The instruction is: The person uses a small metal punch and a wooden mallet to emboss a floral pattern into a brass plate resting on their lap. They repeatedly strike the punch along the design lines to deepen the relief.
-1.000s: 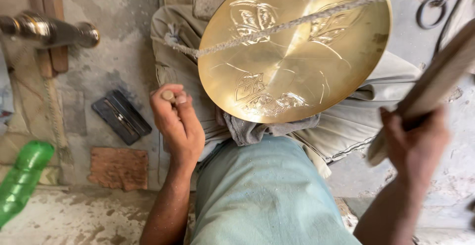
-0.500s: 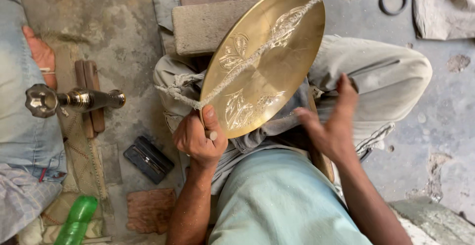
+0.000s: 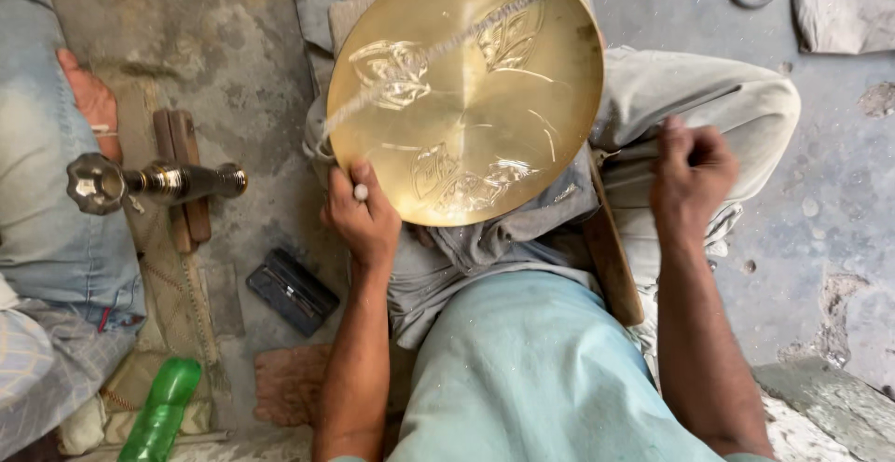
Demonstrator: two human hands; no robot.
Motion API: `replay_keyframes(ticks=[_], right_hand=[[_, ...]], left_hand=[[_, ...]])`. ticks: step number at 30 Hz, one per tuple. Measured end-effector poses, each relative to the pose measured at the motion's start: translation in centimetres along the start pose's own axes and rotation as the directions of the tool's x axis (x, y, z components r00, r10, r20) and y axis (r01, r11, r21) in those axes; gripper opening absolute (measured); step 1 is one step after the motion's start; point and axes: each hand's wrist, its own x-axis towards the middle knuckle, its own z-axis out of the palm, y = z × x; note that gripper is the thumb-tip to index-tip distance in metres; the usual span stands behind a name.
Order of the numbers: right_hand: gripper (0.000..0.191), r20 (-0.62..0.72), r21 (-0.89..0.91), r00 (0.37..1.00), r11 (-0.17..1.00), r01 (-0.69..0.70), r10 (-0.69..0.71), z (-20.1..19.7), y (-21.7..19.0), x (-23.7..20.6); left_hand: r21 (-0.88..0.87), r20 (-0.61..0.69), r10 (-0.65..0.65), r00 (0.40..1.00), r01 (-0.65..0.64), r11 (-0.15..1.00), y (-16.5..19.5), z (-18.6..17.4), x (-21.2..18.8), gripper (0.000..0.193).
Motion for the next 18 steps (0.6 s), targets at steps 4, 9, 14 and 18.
replay_keyframes(ticks=[4,9,14,18], right_hand=[[0.041,0.04,-0.213,0.986,0.963,0.166,-0.161,-0.1,-0.7,1.1],[0.051,0.323,-0.219,0.883,0.881,0.42,-0.34,5.4,-4.0,2.8],[0.055,0.423,0.08,0.758,0.854,0.515,-0.497,8.7,-6.4,4.9],[0.036,0.443,-0.028,0.789,0.873,0.487,-0.426,9.2,-6.4,5.6]], left_hand=[[-0.112,0.025,0.155,0.988,-0.151,0.982,-0.4,0.9,3.4,0.03],[-0.191,0.056,0.179,0.982,-0.165,0.968,0.5,0.5,6.8,0.025],[-0.168,0.096,0.243,0.965,-0.225,0.96,0.2,-1.4,7.2,0.028],[-0.23,0.432,-0.118,0.894,0.236,0.944,-1.6,-2.0,6.2,0.046]])
